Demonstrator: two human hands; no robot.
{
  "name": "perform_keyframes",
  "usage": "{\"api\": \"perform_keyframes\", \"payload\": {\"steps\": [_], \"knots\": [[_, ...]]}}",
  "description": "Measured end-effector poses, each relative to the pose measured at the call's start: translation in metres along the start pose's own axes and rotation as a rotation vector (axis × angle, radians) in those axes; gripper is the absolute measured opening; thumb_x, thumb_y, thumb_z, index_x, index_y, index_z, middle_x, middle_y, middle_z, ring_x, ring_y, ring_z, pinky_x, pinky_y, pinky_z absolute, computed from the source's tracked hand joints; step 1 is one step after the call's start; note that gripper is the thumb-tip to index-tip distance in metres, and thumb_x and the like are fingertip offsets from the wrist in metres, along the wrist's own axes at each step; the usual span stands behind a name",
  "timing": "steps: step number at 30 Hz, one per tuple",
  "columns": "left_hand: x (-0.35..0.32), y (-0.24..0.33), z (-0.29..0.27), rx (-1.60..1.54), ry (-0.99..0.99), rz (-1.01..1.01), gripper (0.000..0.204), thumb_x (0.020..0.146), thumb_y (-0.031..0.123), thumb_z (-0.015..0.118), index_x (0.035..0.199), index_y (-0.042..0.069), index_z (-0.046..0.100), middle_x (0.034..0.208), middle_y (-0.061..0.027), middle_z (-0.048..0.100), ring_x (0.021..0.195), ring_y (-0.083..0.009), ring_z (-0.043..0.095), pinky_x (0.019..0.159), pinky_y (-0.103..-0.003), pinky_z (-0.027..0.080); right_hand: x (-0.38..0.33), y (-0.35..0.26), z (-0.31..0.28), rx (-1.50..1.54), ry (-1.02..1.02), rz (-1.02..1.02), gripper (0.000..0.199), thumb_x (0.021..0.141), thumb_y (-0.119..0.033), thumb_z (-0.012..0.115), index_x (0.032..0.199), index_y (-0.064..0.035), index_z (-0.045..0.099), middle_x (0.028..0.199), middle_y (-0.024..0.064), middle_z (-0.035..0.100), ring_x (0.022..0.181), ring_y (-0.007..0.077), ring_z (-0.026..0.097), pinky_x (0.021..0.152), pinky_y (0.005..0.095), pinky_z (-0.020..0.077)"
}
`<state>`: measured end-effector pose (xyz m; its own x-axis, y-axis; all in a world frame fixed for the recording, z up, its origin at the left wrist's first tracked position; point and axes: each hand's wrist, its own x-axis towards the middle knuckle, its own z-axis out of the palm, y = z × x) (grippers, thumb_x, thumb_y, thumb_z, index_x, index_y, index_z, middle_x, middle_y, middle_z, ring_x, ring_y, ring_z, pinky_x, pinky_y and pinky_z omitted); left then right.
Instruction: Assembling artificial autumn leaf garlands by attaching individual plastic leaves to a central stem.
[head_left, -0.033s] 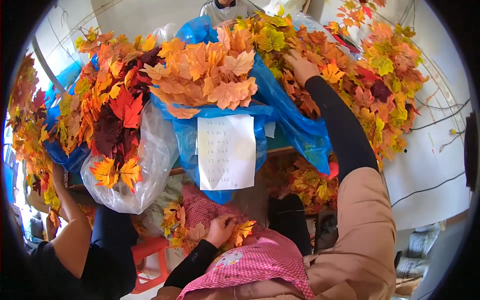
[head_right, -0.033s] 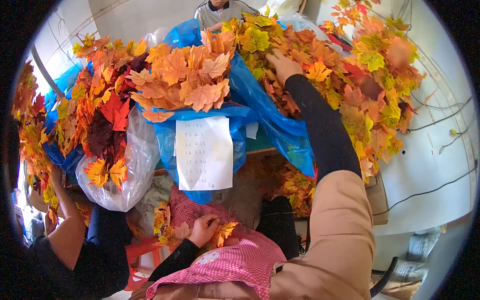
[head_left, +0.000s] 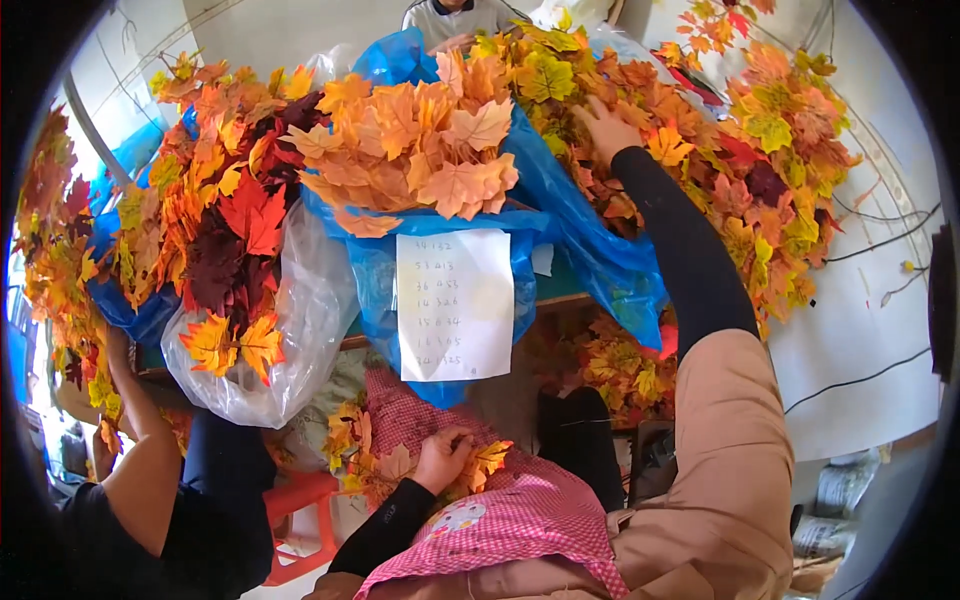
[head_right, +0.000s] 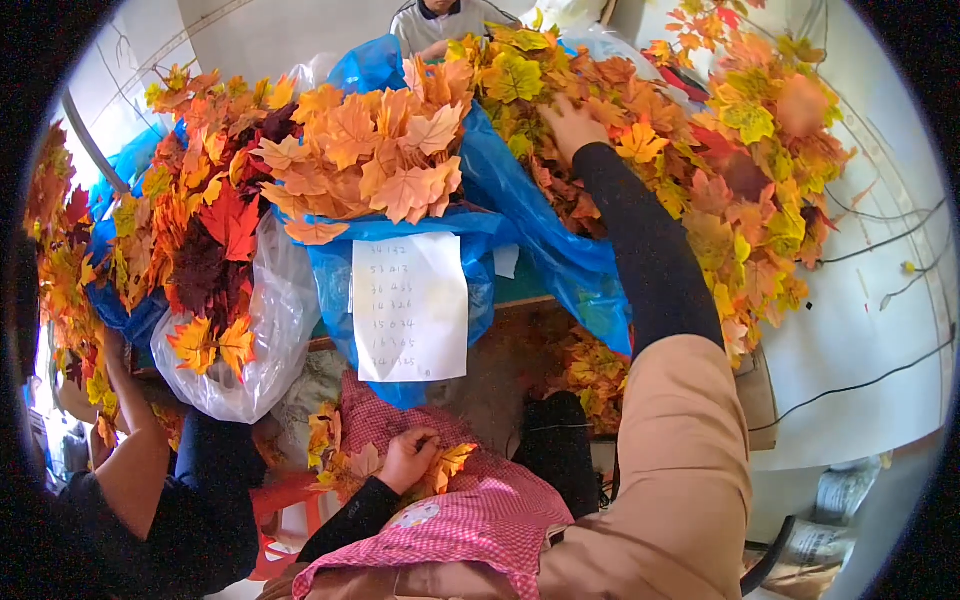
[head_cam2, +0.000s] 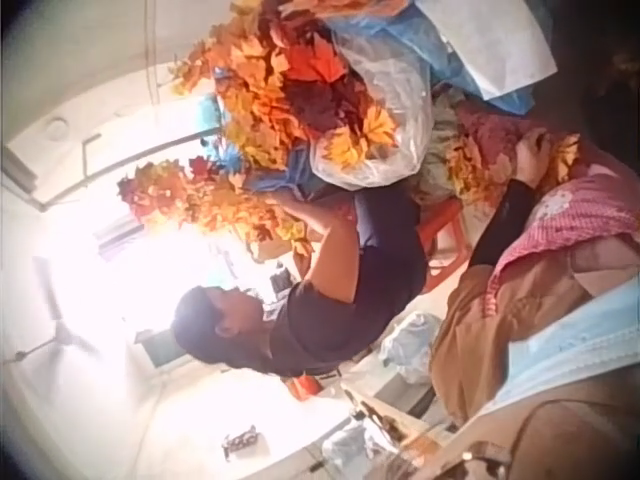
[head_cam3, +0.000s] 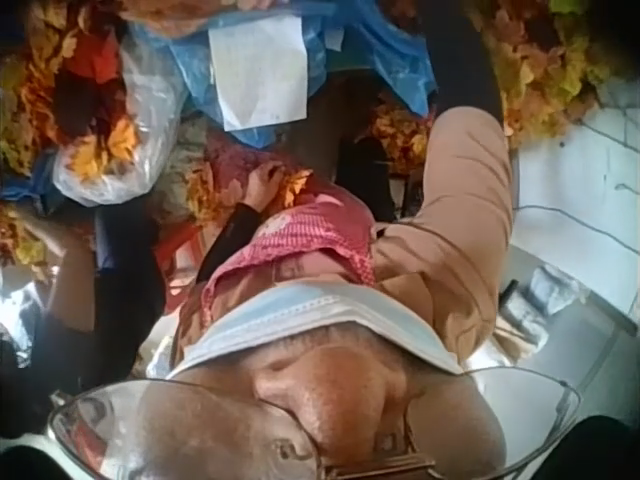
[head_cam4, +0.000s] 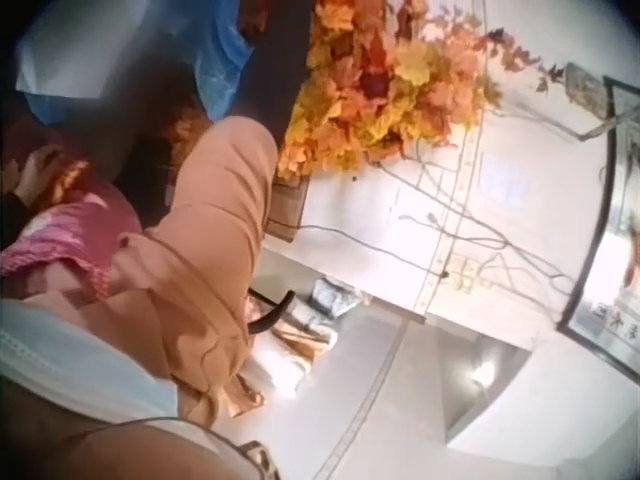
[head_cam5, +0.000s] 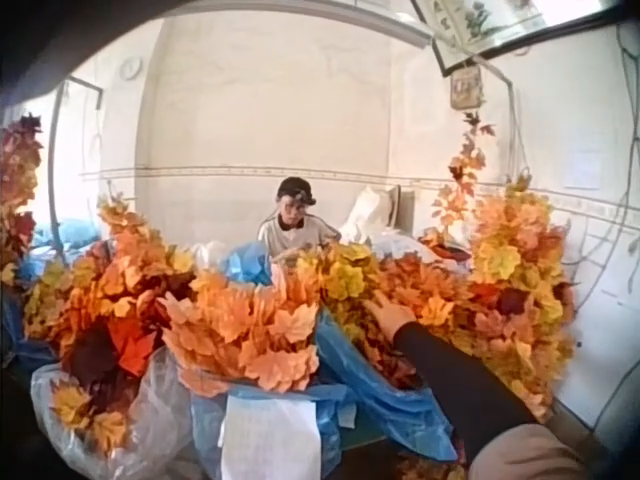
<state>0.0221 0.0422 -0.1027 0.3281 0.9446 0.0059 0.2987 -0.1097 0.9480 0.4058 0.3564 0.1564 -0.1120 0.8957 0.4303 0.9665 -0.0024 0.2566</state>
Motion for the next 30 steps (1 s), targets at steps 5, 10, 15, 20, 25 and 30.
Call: {"api": "perform_keyframes", "payload": {"steps": [5,10,15,20,25,30], "knots": [[0.006,0.012,-0.002,-0.064,-0.035,-0.108,0.013,0.084,0.006,0.064,0.095,-0.002,0.064,0.082,-0.0119,0.066,0.074,-0.0138,0.061,0.065,-0.028,0.05,0.022,0.053,0.026,0.196,0.228,0.032,0.024,0.085,-0.026,0.061,0.099,-0.0073,0.062,0.092,0.0137,0.061,0.087,0.0297,0.06,0.072,0.0421,0.0489],[0.013,0.015,-0.001,-0.038,-0.1,-0.11,0.013,0.085,0.006,0.063,0.094,-0.002,0.064,0.081,-0.0113,0.065,0.073,-0.0138,0.061,0.064,-0.028,0.049,-0.01,0.062,-0.035,0.792,0.345,0.437,0.051,0.085,-0.05,0.062,0.093,0.0003,0.066,0.091,0.021,0.064,0.086,0.0283,0.063,0.075,0.0394,0.0473],[0.007,0.013,-0.001,-0.102,-0.051,0.003,0.012,0.085,0.006,0.063,0.095,-0.002,0.064,0.079,-0.0102,0.065,0.072,-0.0128,0.06,0.064,-0.027,0.048,-0.1,0.032,-0.055,0.329,0.226,0.163,0.048,0.089,-0.044,0.059,0.073,0.0014,0.056,0.07,0.0153,0.055,0.065,0.029,0.054,0.062,0.0394,0.0432],[-0.002,0.036,-0.014,-0.272,-0.121,-0.217,0.011,0.086,0.005,0.063,0.096,-0.001,0.064,0.082,-0.0084,0.065,0.075,-0.0127,0.06,0.067,-0.026,0.048,-0.187,-0.018,-0.074,0.61,0.239,0.19,0.022,0.092,-0.018,0.056,0.1,-0.0001,0.063,0.082,0.0147,0.064,0.071,0.0267,0.063,0.067,0.0342,0.0488],[0.012,0.104,-0.031,-0.127,-0.159,0.326,0.013,0.086,0.006,0.062,0.096,-0.002,0.064,0.114,-0.0169,0.061,0.105,-0.024,0.059,0.087,-0.031,0.046,-0.259,-0.103,-0.098,0.694,0.096,-0.055,0.028,0.083,0.0,0.055,0.11,-0.0041,0.061,0.088,0.0151,0.063,0.082,0.0318,0.063,0.072,0.0367,0.0498],[0.027,0.141,-0.023,-0.357,-0.183,0.201,0.012,0.089,0.007,0.061,0.098,-0.001,0.064,0.135,-0.0163,0.05,0.114,-0.0198,0.054,0.09,-0.03,0.045,-0.312,-0.164,-0.09,0.438,-0.157,-0.337,0.031,0.077,-0.014,0.061,0.107,-0.0081,0.059,0.093,0.0061,0.056,0.091,0.025,0.054,0.077,0.0358,0.0426]]}}
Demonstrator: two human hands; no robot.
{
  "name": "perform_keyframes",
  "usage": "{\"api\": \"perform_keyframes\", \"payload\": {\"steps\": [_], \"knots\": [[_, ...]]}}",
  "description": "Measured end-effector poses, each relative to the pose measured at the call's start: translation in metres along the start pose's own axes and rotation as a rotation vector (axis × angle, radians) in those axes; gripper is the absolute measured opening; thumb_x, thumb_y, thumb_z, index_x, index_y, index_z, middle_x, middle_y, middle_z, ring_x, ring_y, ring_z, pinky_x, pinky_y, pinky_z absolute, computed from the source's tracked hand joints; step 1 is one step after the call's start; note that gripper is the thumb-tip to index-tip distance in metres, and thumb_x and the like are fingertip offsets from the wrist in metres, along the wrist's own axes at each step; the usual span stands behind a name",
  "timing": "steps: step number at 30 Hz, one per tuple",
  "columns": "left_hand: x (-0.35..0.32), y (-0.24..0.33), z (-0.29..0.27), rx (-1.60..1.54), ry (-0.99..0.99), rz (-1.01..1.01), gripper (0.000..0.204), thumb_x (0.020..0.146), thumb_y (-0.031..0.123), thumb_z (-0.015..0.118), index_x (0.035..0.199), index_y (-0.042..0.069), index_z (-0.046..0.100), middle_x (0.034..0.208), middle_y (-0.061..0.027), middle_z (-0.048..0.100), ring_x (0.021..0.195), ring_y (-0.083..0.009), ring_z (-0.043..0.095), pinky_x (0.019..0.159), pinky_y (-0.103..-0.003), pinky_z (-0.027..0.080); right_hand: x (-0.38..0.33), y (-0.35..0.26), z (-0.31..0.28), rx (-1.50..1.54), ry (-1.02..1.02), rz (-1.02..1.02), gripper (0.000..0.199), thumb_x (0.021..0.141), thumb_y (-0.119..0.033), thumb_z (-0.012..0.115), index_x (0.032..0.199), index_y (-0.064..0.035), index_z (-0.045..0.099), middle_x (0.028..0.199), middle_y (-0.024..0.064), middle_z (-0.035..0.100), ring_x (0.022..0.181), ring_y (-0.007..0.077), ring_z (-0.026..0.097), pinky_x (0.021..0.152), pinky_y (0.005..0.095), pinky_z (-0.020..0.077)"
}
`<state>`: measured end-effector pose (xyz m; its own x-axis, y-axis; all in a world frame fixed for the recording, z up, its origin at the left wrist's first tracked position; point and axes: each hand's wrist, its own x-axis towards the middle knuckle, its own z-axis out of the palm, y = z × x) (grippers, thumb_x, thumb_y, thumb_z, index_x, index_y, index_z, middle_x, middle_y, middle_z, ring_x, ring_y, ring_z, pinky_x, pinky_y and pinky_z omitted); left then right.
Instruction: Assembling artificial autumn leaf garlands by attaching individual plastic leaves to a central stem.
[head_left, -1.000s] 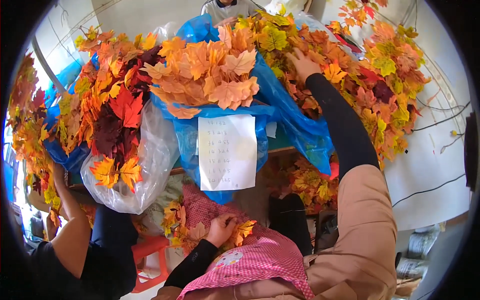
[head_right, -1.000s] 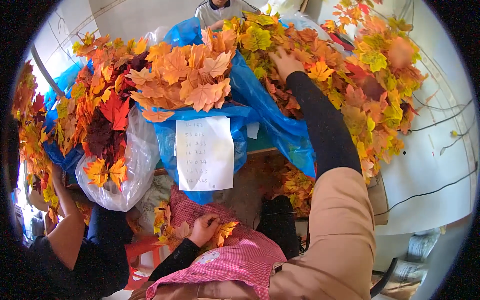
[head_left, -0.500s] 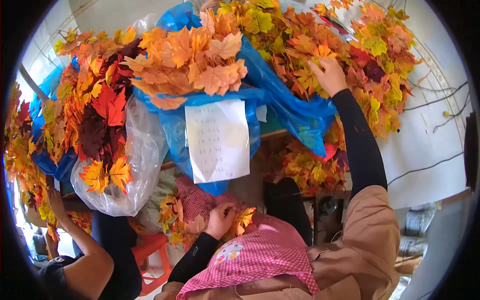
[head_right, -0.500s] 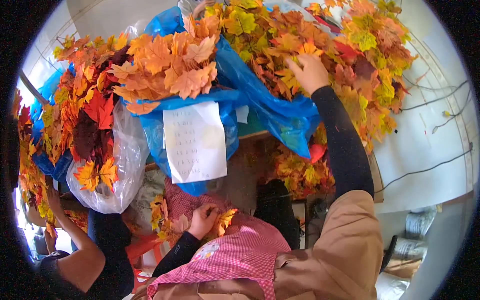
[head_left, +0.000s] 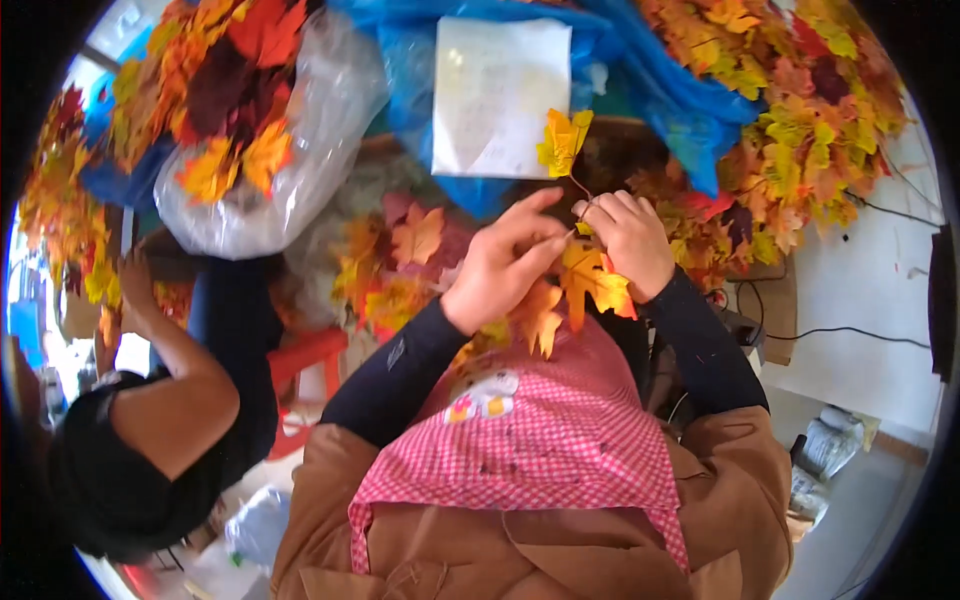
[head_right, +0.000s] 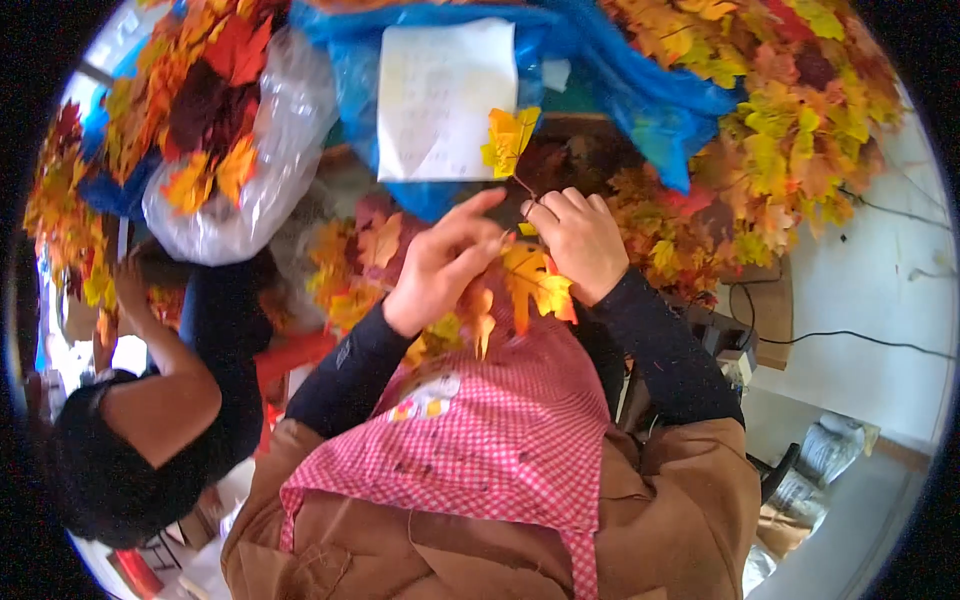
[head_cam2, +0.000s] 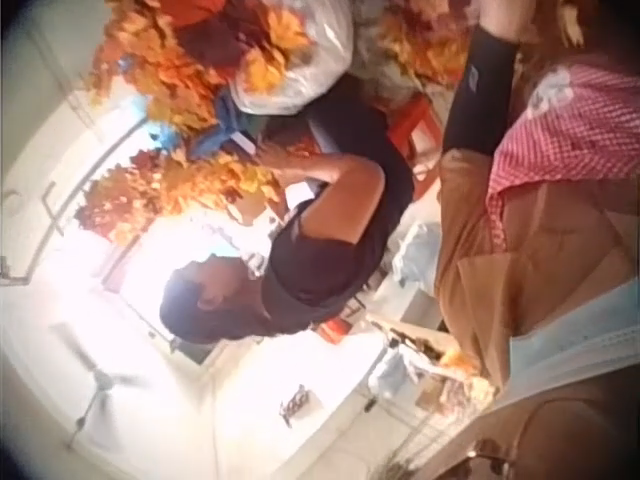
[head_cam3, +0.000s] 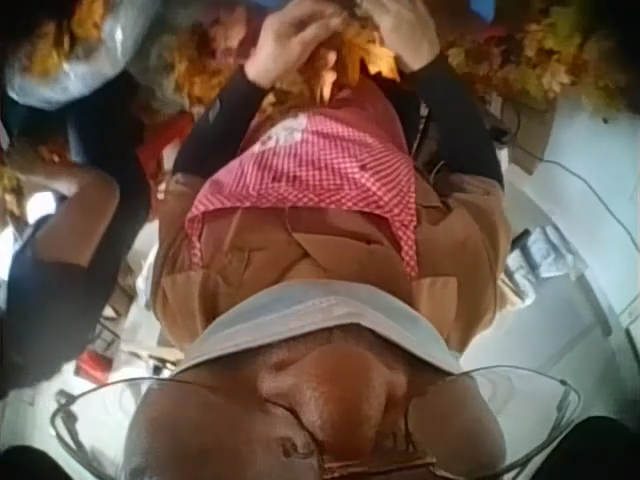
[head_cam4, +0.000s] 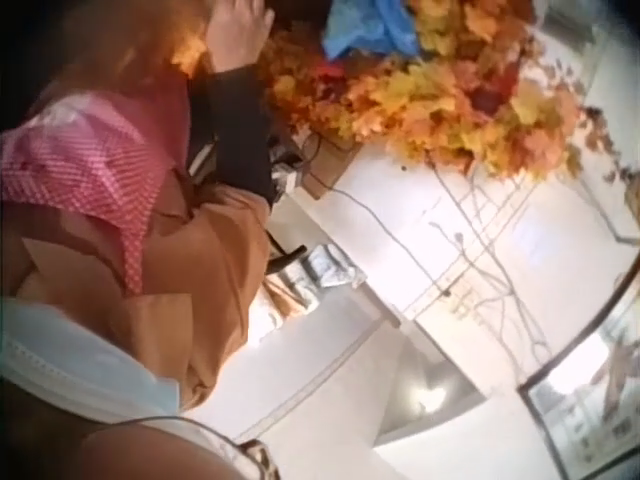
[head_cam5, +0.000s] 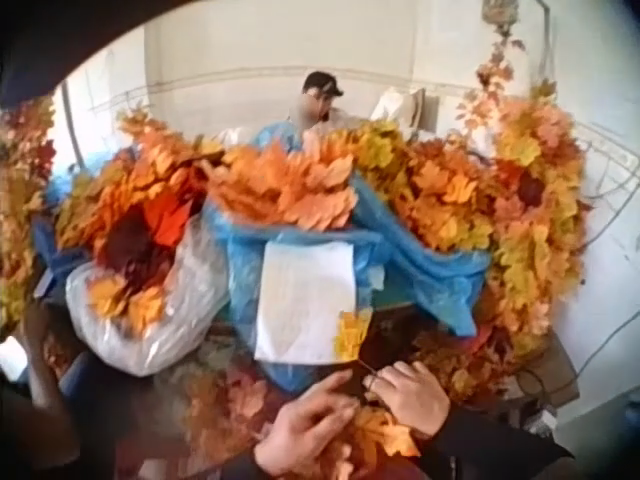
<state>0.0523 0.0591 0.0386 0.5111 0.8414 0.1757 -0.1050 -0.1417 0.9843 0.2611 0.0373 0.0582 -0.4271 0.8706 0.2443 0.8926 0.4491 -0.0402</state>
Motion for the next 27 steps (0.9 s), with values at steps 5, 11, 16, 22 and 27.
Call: {"api": "perform_keyframes", "payload": {"steps": [5,11,16,22,27], "knots": [[-0.02,-0.013,0.0,-0.249,-0.049,-0.078,0.013,0.092,0.005,0.057,0.103,0.001,0.063,0.134,-0.0097,0.051,0.106,-0.0113,0.055,0.086,-0.025,0.048,-0.003,-0.016,0.002,0.013,-0.029,-0.041,0.035,0.077,-0.021,0.061,0.11,-0.009,0.06,0.093,0.0038,0.053,0.092,0.0235,0.05,0.073,0.0359,0.035],[-0.026,0.002,-0.018,0.661,-0.018,0.397,0.014,0.075,0.0,0.063,0.088,0.004,0.067,0.134,-0.0176,0.048,0.087,-0.0251,0.066,0.072,-0.032,0.054,-0.014,-0.027,0.001,-0.034,0.002,-0.056,0.034,0.074,-0.015,0.069,0.108,-0.0134,0.066,0.09,0.0032,0.051,0.09,0.0221,0.05,0.075,0.0359,0.0357],[-0.015,0.019,-0.034,1.034,-0.327,0.354,0.019,0.071,0.007,0.064,0.09,0.004,0.066,0.13,-0.0113,0.053,0.084,-0.0252,0.066,0.068,-0.035,0.055,-0.018,-0.026,-0.009,-0.048,0.005,-0.141,0.04,0.07,-0.015,0.074,0.109,-0.0164,0.067,0.09,0.0033,0.05,0.089,0.0221,0.049,0.078,0.0373,0.0368],[-0.024,0.0,-0.024,1.011,-0.194,0.464,0.018,0.078,0.008,0.061,0.096,0.004,0.064,0.109,-0.0067,0.062,0.082,-0.0257,0.066,0.068,-0.035,0.055,-0.021,-0.026,-0.024,0.193,0.092,-0.053,0.027,0.077,-0.016,0.07,0.103,-0.0108,0.066,0.113,0.0023,0.055,0.108,0.0245,0.049,0.092,0.0394,0.0358],[-0.026,0.002,-0.021,1.014,-0.173,0.44,0.018,0.08,0.008,0.061,0.097,0.004,0.064,0.108,-0.0076,0.063,0.082,-0.0262,0.066,0.068,-0.035,0.054,-0.016,-0.027,-0.009,0.356,0.22,0.019,0.011,0.08,-0.01,0.068,0.09,-0.0051,0.068,0.091,0.0068,0.065,0.097,0.0251,0.057,0.088,0.0391,0.0414]]}}
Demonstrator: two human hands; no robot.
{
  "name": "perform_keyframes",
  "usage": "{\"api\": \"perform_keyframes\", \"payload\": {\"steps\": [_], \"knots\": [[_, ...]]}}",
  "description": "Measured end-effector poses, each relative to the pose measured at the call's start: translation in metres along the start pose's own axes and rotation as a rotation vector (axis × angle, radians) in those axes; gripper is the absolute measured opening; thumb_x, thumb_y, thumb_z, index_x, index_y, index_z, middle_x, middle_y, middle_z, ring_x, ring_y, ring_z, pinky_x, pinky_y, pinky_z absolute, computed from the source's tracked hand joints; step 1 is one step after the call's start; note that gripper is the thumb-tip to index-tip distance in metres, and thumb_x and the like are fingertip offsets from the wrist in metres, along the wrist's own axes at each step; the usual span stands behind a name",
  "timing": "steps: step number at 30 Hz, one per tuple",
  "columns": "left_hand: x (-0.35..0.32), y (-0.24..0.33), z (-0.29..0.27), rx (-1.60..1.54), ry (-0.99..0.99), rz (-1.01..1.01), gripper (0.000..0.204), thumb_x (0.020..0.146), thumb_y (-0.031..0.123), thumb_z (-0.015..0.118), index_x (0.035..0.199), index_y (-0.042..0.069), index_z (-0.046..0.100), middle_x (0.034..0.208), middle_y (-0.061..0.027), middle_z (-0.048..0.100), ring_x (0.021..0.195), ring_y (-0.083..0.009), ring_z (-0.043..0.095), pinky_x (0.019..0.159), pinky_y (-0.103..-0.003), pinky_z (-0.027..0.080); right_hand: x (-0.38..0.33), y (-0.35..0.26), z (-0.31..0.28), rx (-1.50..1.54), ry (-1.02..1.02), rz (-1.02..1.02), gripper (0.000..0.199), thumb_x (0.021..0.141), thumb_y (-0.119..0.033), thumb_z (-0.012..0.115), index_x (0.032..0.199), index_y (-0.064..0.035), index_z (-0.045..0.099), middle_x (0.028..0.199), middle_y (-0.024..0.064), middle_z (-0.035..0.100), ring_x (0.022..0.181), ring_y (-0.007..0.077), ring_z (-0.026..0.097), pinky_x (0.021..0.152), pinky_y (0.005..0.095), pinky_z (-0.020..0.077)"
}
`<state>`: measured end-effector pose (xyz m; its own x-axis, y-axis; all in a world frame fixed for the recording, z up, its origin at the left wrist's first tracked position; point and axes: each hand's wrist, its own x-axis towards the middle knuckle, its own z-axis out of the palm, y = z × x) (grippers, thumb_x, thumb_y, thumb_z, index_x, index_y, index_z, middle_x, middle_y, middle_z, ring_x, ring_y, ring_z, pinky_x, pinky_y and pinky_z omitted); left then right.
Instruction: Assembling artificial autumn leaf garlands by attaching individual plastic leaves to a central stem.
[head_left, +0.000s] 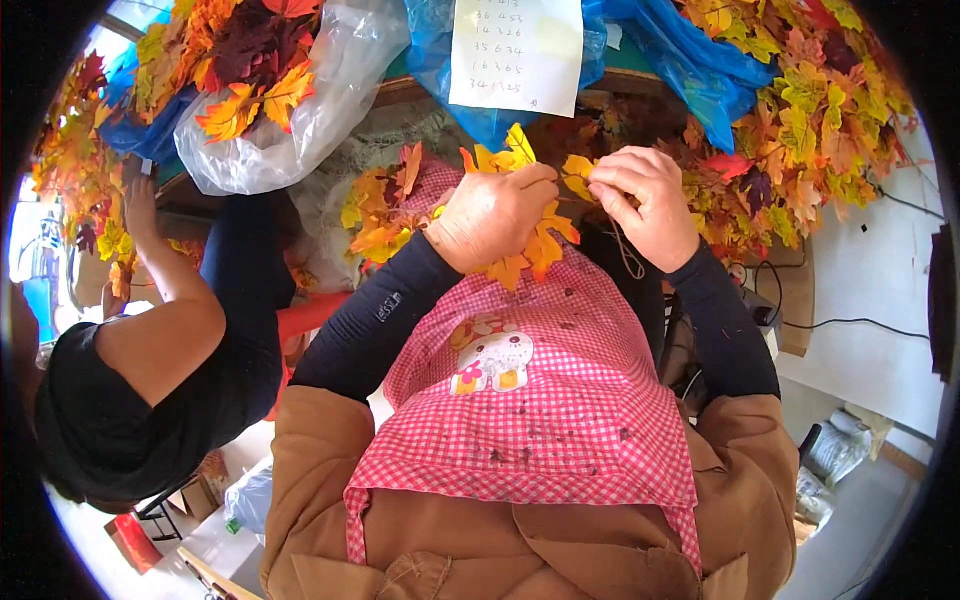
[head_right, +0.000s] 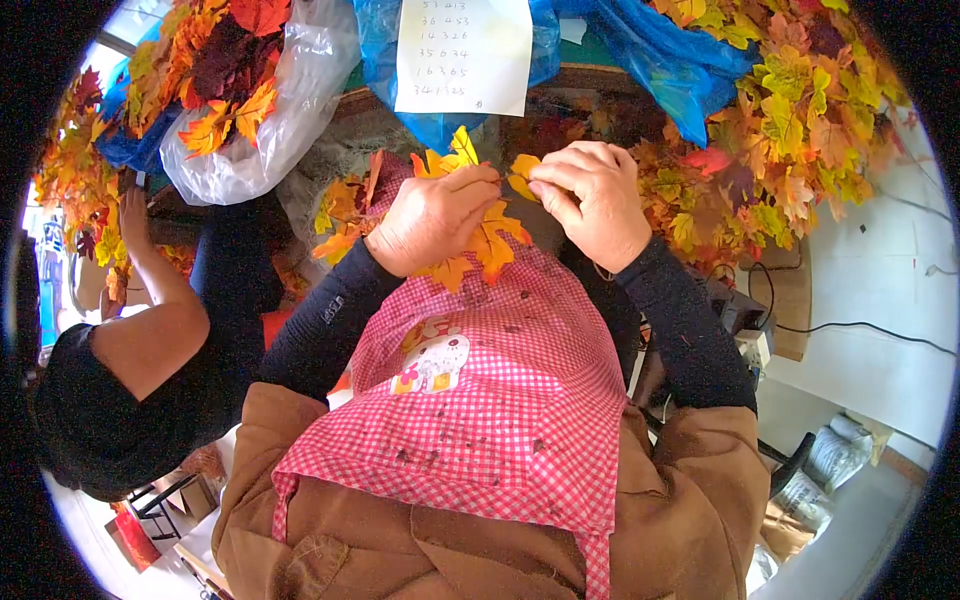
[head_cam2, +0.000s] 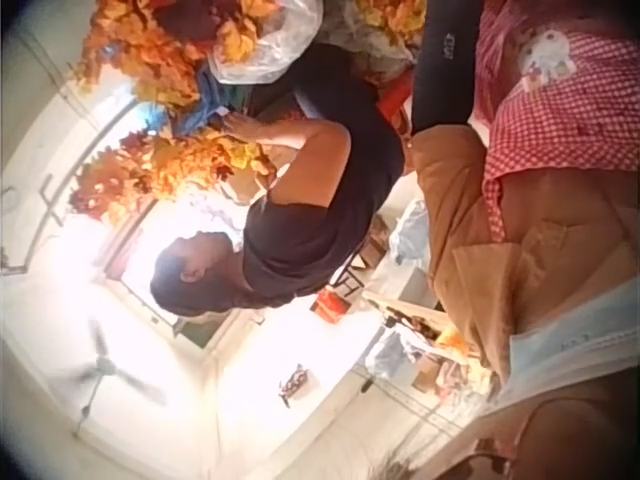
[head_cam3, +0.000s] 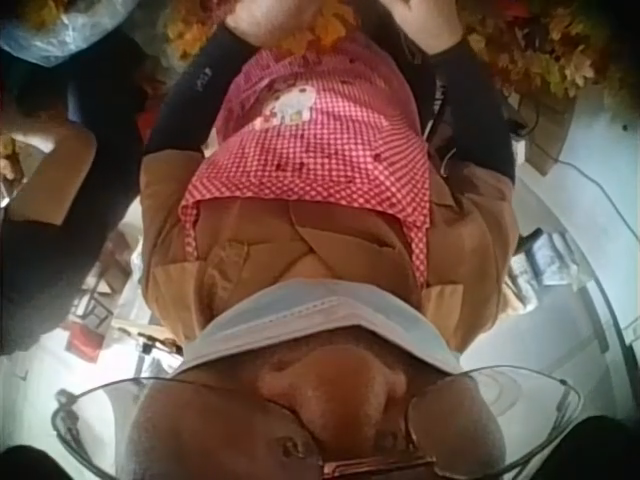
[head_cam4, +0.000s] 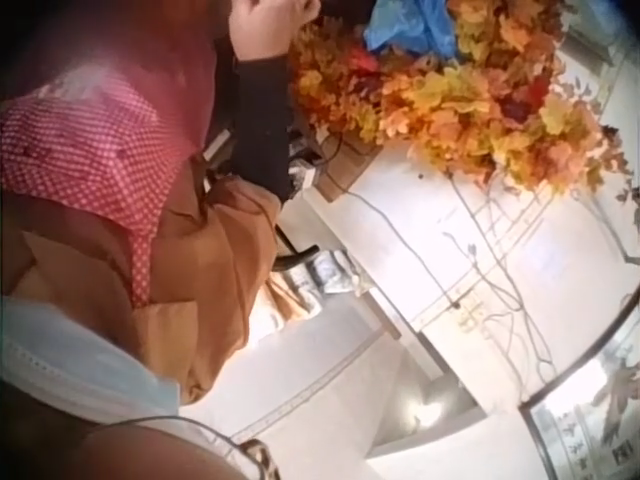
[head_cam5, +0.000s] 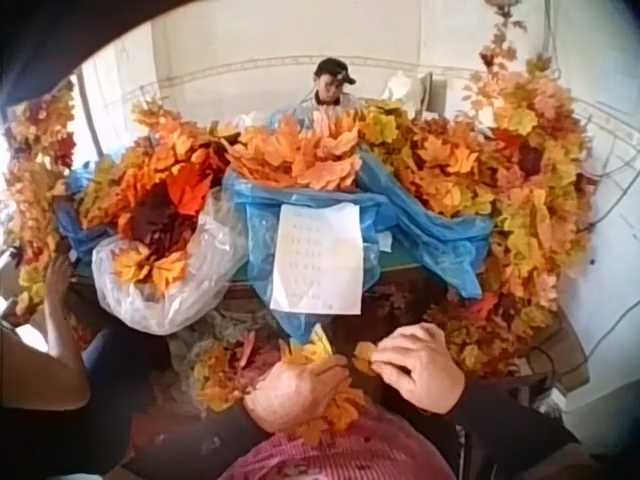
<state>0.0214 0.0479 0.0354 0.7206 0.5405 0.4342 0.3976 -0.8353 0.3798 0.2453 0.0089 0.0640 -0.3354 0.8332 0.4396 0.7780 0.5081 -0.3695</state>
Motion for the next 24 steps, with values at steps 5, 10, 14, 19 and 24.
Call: {"api": "perform_keyframes", "payload": {"steps": [5,10,14,19,24], "knots": [[-0.002,0.003,0.001,-0.017,0.029,-0.03,0.017,0.08,0.008,0.062,0.096,0.004,0.064,0.107,-0.0096,0.063,0.083,-0.0271,0.066,0.069,-0.035,0.055,-0.004,-0.001,0.012,0.358,-0.066,0.214,0.01,0.082,-0.005,0.067,0.091,-0.0034,0.067,0.092,0.0064,0.066,0.092,0.0201,0.059,0.083,0.0329,0.046],[-0.003,0.006,0.003,-0.221,0.12,-0.032,0.014,0.08,0.009,0.062,0.093,0.003,0.064,0.101,-0.0083,0.063,0.08,-0.0277,0.066,0.068,-0.035,0.055,-0.004,-0.012,0.024,0.958,-0.033,0.564,0.015,0.086,-0.01,0.068,0.099,-0.0022,0.066,0.09,0.0009,0.066,0.088,0.0096,0.058,0.08,0.0241,0.0471],[-0.004,0.006,0.003,-0.267,0.137,-0.052,0.013,0.081,0.009,0.061,0.092,0.002,0.064,0.101,-0.0089,0.063,0.081,-0.0293,0.066,0.069,-0.036,0.055,-0.005,-0.013,0.033,1.242,0.002,0.581,0.02,0.09,-0.007,0.062,0.108,0.0014,0.064,0.101,0.0021,0.064,0.096,0.0101,0.058,0.086,0.0228,0.0452],[-0.005,0.006,0.001,-0.33,0.12,-0.054,0.012,0.081,0.008,0.061,0.091,0.002,0.064,0.098,-0.0099,0.064,0.083,-0.0303,0.065,0.07,-0.037,0.055,-0.004,-0.009,0.035,1.234,-0.074,0.52,0.022,0.091,-0.004,0.059,0.111,0.0016,0.063,0.108,0.0041,0.062,0.101,0.0133,0.057,0.092,0.0255,0.0424],[-0.007,0.011,-0.001,-0.386,0.101,-0.067,0.012,0.08,0.005,0.062,0.092,0.002,0.064,0.096,-0.0124,0.064,0.084,-0.0312,0.065,0.072,-0.037,0.054,-0.006,-0.01,0.039,1.319,-0.058,0.484,0.02,0.09,-0.004,0.061,0.109,0.0001,0.064,0.108,0.0033,0.062,0.103,0.0127,0.056,0.093,0.0257,0.0416]]}}
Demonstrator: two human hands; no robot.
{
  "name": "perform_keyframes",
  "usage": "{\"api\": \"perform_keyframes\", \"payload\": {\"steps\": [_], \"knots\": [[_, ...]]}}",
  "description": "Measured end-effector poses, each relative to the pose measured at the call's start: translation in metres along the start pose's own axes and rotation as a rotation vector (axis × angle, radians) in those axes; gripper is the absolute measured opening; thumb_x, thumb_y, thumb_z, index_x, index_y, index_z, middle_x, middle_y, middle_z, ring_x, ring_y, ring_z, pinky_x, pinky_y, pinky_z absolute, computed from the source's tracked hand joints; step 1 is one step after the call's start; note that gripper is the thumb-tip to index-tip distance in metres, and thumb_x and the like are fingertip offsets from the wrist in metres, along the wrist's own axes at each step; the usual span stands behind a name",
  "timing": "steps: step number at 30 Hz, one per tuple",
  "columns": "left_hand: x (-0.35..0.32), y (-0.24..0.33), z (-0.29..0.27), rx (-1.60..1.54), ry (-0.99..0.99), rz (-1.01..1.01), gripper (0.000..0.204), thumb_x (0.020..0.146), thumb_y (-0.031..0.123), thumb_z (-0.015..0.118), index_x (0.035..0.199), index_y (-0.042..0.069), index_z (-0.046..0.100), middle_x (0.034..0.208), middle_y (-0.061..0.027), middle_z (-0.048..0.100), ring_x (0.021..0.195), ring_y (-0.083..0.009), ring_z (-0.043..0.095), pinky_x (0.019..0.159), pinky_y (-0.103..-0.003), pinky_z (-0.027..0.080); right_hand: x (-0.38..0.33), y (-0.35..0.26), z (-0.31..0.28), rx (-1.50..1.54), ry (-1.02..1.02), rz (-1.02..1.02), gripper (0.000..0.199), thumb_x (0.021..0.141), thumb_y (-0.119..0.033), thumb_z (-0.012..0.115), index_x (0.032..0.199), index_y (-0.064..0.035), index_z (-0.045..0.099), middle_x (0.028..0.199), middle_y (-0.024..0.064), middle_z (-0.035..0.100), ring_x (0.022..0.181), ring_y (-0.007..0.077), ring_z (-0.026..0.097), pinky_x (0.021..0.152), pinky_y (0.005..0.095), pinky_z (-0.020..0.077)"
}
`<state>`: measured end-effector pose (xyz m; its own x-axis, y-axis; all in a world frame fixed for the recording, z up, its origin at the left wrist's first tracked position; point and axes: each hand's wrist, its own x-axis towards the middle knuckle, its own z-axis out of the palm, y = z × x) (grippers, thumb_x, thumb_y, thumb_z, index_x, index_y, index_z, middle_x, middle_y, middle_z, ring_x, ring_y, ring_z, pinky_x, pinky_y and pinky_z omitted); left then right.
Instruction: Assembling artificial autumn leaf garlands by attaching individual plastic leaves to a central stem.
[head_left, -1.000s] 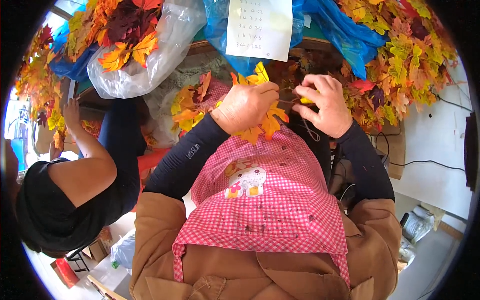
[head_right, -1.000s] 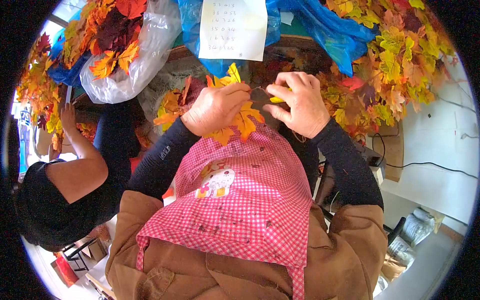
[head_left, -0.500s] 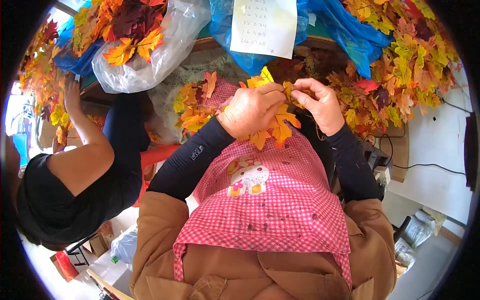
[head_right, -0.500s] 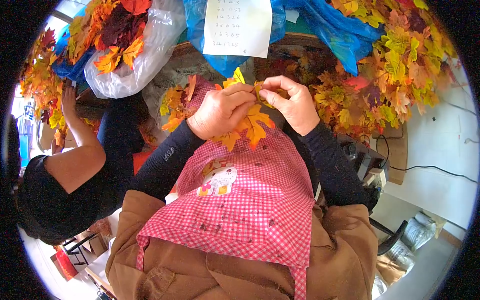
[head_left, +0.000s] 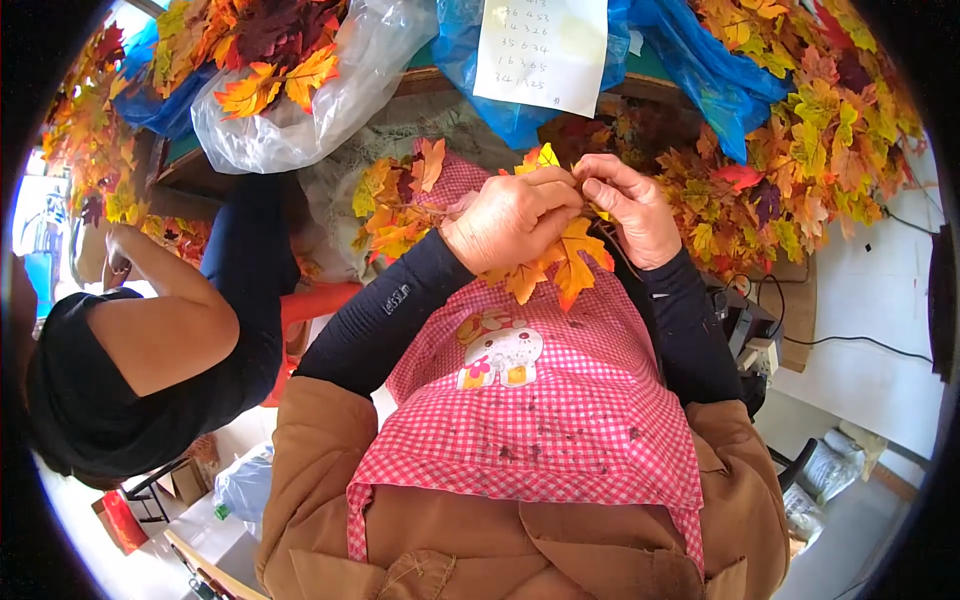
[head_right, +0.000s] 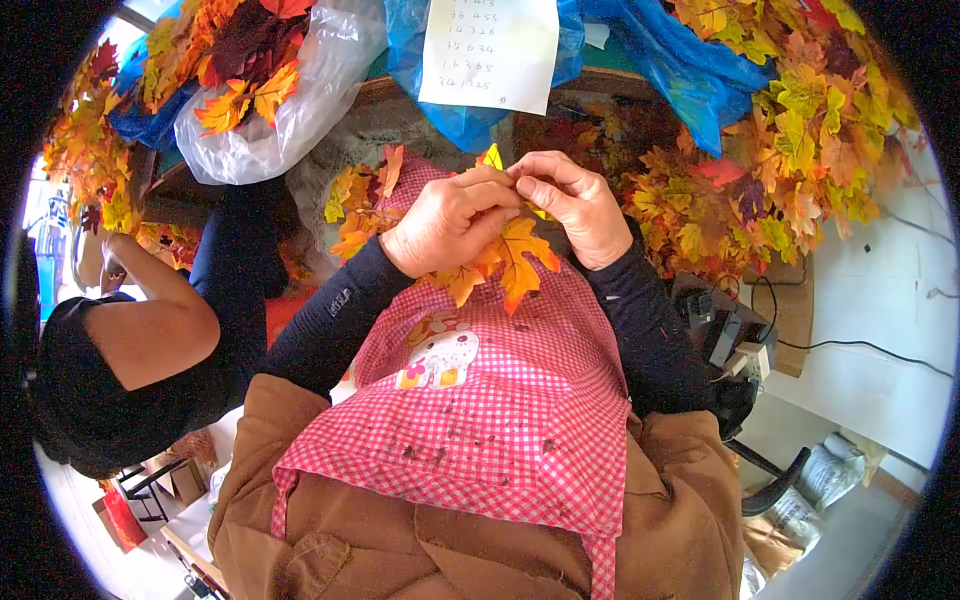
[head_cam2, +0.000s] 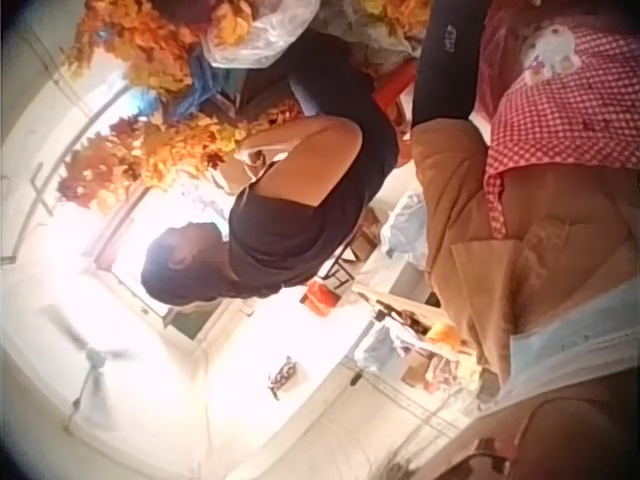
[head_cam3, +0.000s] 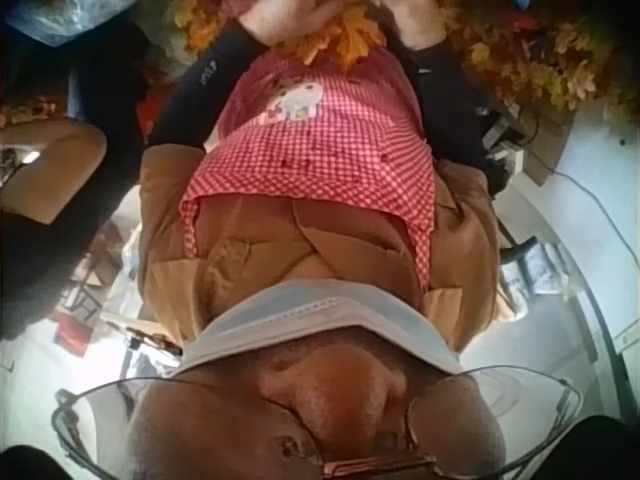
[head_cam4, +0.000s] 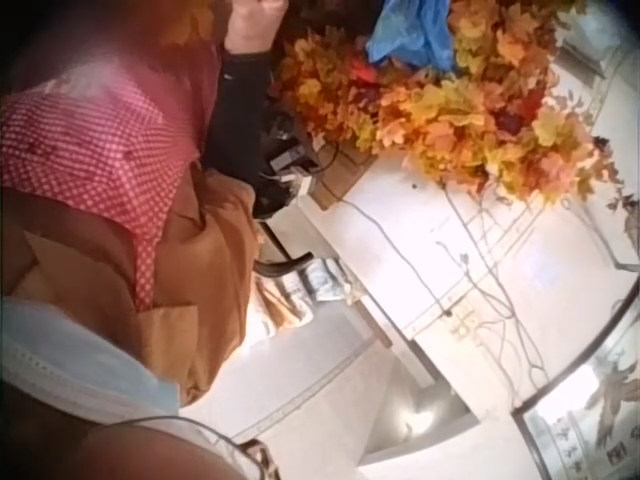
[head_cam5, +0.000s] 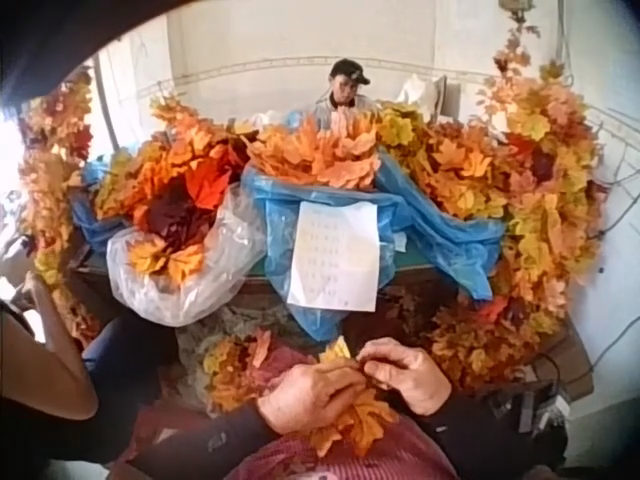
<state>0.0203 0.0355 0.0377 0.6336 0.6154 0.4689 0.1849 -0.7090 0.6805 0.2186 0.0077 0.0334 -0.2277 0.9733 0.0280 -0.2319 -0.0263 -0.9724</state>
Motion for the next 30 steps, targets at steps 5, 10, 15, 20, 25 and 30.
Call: {"api": "perform_keyframes", "payload": {"steps": [5,10,15,20,25,30], "knots": [[-0.003,0.002,0.005,-0.06,-0.018,-0.034,0.013,0.08,0.002,0.063,0.093,0.001,0.064,0.098,-0.0144,0.063,0.087,-0.0318,0.065,0.074,-0.036,0.053,-0.002,0.006,0.005,0.011,0.082,0.005,0.019,0.09,-0.006,0.06,0.108,-0.0003,0.064,0.107,0.0046,0.064,0.1,0.0132,0.057,0.093,0.0263,0.0419],[-0.007,0.008,0.009,0.061,0.123,-0.057,0.014,0.08,0.004,0.064,0.094,0.001,0.065,0.105,-0.0154,0.064,0.087,-0.03,0.066,0.074,-0.034,0.053,0.003,-0.009,0.006,-0.026,0.177,-0.12,0.015,0.094,-0.008,0.053,0.105,-0.0017,0.061,0.107,0.0092,0.065,0.1,0.0162,0.06,0.092,0.0301,0.0438],[-0.013,0.0,0.011,0.013,0.232,-0.273,0.012,0.082,0.011,0.063,0.09,0.004,0.067,0.092,-0.014,0.067,0.078,-0.0302,0.066,0.068,-0.036,0.053,0.002,-0.049,-0.008,-0.306,0.251,-0.304,0.013,0.092,-0.006,0.054,0.103,-0.0031,0.06,0.098,0.0088,0.065,0.096,0.0198,0.06,0.088,0.0321,0.0457],[-0.013,-0.001,0.017,-0.19,0.288,-0.395,0.013,0.085,0.005,0.064,0.095,-0.002,0.065,0.086,-0.0087,0.068,0.078,-0.0107,0.063,0.069,-0.025,0.05,0.004,-0.049,0.007,-1.41,0.03,-0.651,0.008,0.083,-0.01,0.064,0.09,-0.0073,0.064,0.085,0.0039,0.063,0.085,0.024,0.057,0.082,0.0373,0.0404],[-0.013,-0.003,0.023,-0.291,0.311,-0.381,0.012,0.088,0.004,0.061,0.097,-0.003,0.064,0.083,-0.0034,0.066,0.077,-0.0059,0.058,0.067,-0.022,0.048,0.009,-0.032,0.009,-1.258,0.004,-0.499,0.011,0.083,-0.007,0.063,0.093,-0.0044,0.064,0.086,0.0046,0.062,0.086,0.0238,0.056,0.078,0.0353,0.043],[-0.014,-0.005,0.022,-0.351,0.315,-0.422,0.012,0.089,0.004,0.06,0.099,-0.003,0.063,0.085,-0.0011,0.065,0.076,-0.0046,0.056,0.067,-0.021,0.046,0.012,-0.027,0.007,-1.085,-0.003,-0.374,0.012,0.086,-0.004,0.06,0.097,-0.0013,0.063,0.086,0.0068,0.061,0.085,0.0231,0.055,0.076,0.0324,0.0447]]}}
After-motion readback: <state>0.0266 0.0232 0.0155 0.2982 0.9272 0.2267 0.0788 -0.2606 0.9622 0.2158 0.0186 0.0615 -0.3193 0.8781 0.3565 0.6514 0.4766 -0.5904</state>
